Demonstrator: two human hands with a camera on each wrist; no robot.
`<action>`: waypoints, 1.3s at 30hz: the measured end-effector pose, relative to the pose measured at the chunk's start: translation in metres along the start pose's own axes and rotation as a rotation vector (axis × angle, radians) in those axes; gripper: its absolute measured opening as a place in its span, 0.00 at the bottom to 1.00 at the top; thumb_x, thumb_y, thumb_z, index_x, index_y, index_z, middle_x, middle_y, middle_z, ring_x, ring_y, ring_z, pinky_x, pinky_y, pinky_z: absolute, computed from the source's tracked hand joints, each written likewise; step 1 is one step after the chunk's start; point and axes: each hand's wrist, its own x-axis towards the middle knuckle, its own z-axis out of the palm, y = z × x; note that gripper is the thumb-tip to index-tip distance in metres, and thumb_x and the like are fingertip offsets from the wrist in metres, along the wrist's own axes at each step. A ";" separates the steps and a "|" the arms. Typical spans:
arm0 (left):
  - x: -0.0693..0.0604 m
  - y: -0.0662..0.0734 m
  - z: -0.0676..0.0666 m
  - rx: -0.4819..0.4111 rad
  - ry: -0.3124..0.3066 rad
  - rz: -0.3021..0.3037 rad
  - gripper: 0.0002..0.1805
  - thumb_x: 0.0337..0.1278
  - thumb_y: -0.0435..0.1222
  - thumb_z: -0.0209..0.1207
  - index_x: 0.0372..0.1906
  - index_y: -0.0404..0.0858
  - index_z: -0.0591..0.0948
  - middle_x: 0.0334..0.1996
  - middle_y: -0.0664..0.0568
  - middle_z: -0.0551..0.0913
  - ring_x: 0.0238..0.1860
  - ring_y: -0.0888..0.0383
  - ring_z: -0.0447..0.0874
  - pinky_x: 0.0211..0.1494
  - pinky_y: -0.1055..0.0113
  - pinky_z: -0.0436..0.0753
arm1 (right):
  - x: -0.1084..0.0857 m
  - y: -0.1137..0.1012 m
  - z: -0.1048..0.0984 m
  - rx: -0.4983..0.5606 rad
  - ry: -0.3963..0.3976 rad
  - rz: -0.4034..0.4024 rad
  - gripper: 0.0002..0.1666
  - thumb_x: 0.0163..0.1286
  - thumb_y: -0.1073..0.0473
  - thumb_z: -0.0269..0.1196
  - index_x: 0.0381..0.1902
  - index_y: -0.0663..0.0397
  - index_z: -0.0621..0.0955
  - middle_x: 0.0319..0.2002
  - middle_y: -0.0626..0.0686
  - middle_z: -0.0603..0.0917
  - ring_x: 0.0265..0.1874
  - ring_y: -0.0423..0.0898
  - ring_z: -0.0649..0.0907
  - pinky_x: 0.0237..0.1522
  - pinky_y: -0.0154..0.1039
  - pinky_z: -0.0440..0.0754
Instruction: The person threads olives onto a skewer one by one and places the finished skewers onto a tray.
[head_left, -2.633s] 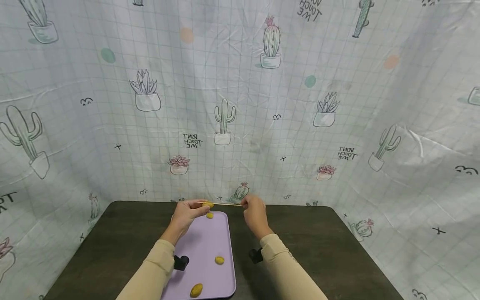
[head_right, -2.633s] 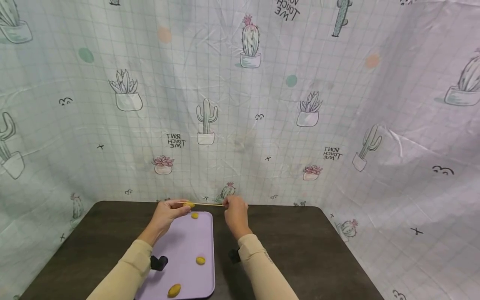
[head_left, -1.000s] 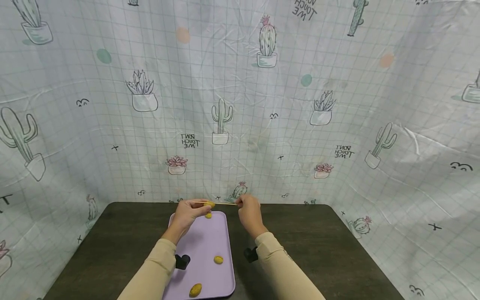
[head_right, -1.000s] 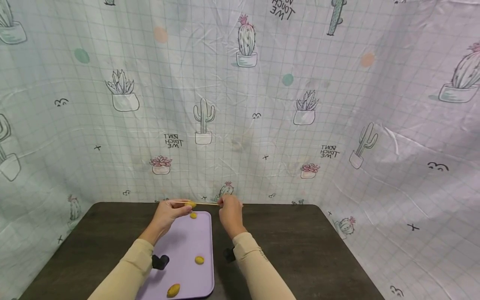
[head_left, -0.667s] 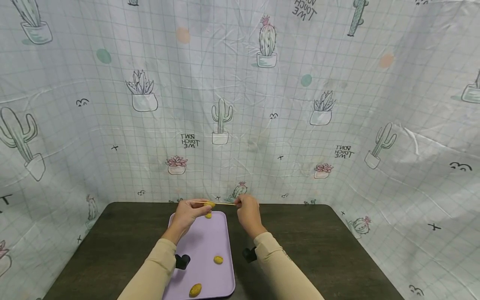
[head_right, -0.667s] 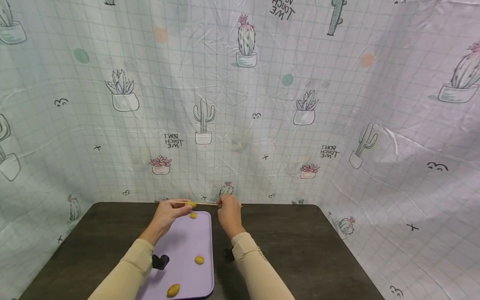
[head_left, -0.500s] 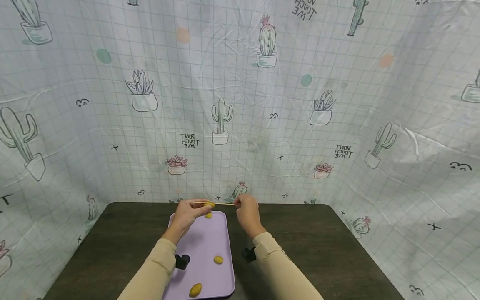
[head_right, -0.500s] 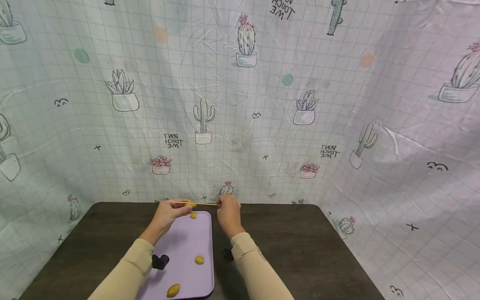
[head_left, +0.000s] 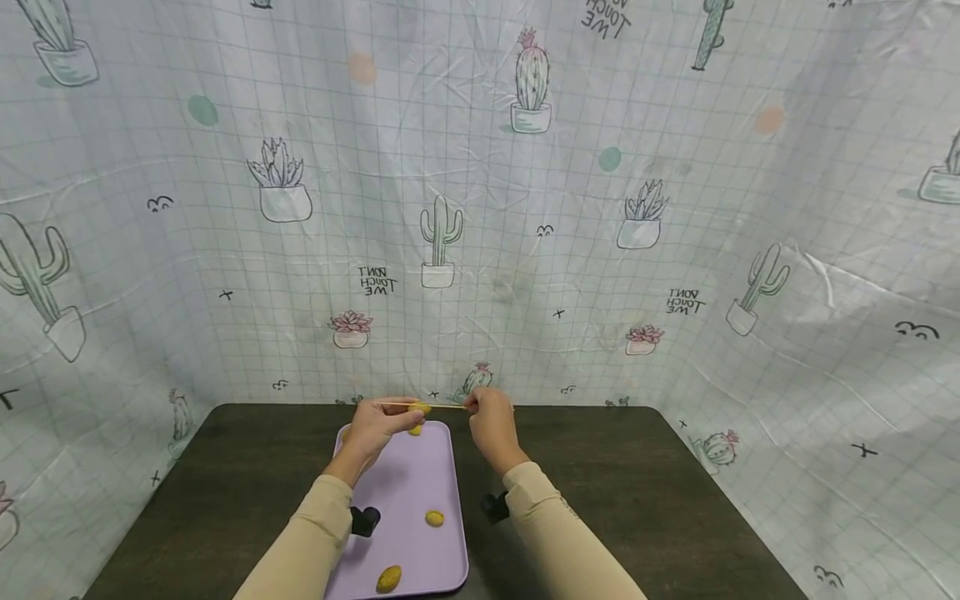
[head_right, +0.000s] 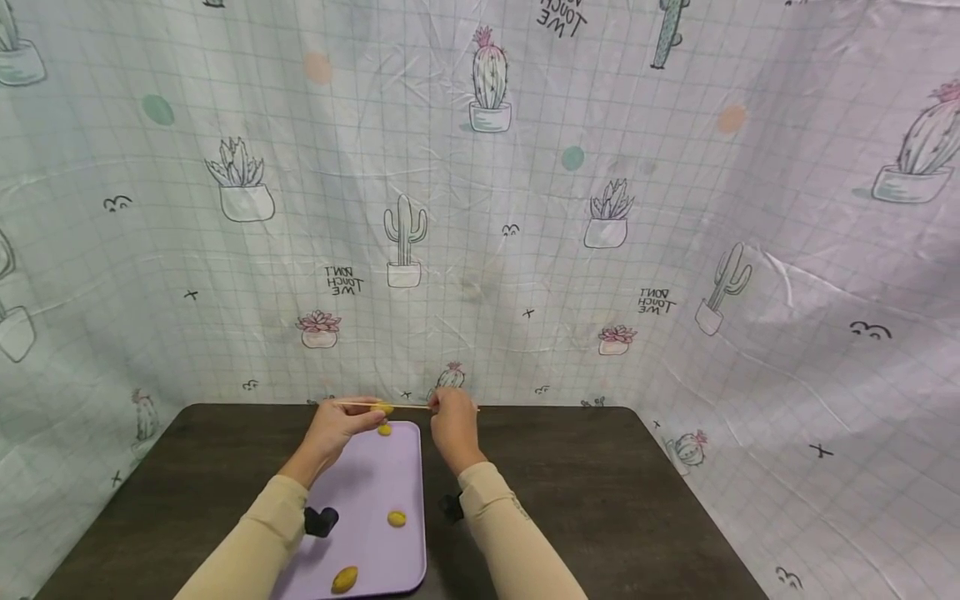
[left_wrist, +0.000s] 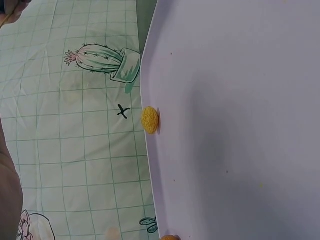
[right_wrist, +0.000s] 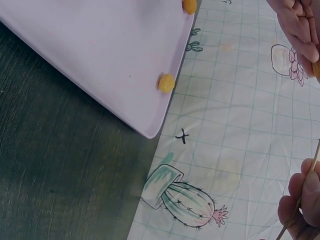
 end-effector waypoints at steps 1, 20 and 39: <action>0.000 0.000 0.000 0.003 -0.001 0.001 0.15 0.55 0.28 0.72 0.48 0.28 0.87 0.37 0.41 0.90 0.37 0.53 0.90 0.46 0.60 0.87 | 0.000 -0.001 0.000 -0.003 -0.002 0.003 0.19 0.52 0.84 0.61 0.24 0.54 0.85 0.27 0.51 0.84 0.33 0.52 0.84 0.39 0.51 0.82; 0.001 -0.002 0.004 -0.009 -0.015 0.025 0.14 0.56 0.26 0.71 0.48 0.27 0.87 0.36 0.42 0.90 0.37 0.53 0.90 0.44 0.63 0.87 | -0.002 -0.007 0.002 0.009 0.007 -0.034 0.18 0.50 0.85 0.60 0.27 0.59 0.86 0.27 0.51 0.85 0.31 0.52 0.84 0.37 0.49 0.83; 0.000 -0.002 0.006 0.059 -0.017 0.005 0.17 0.56 0.29 0.72 0.51 0.27 0.86 0.36 0.42 0.90 0.37 0.55 0.90 0.47 0.59 0.87 | -0.003 -0.016 0.005 0.025 -0.024 0.036 0.19 0.49 0.85 0.61 0.26 0.57 0.86 0.25 0.49 0.85 0.29 0.47 0.84 0.39 0.51 0.83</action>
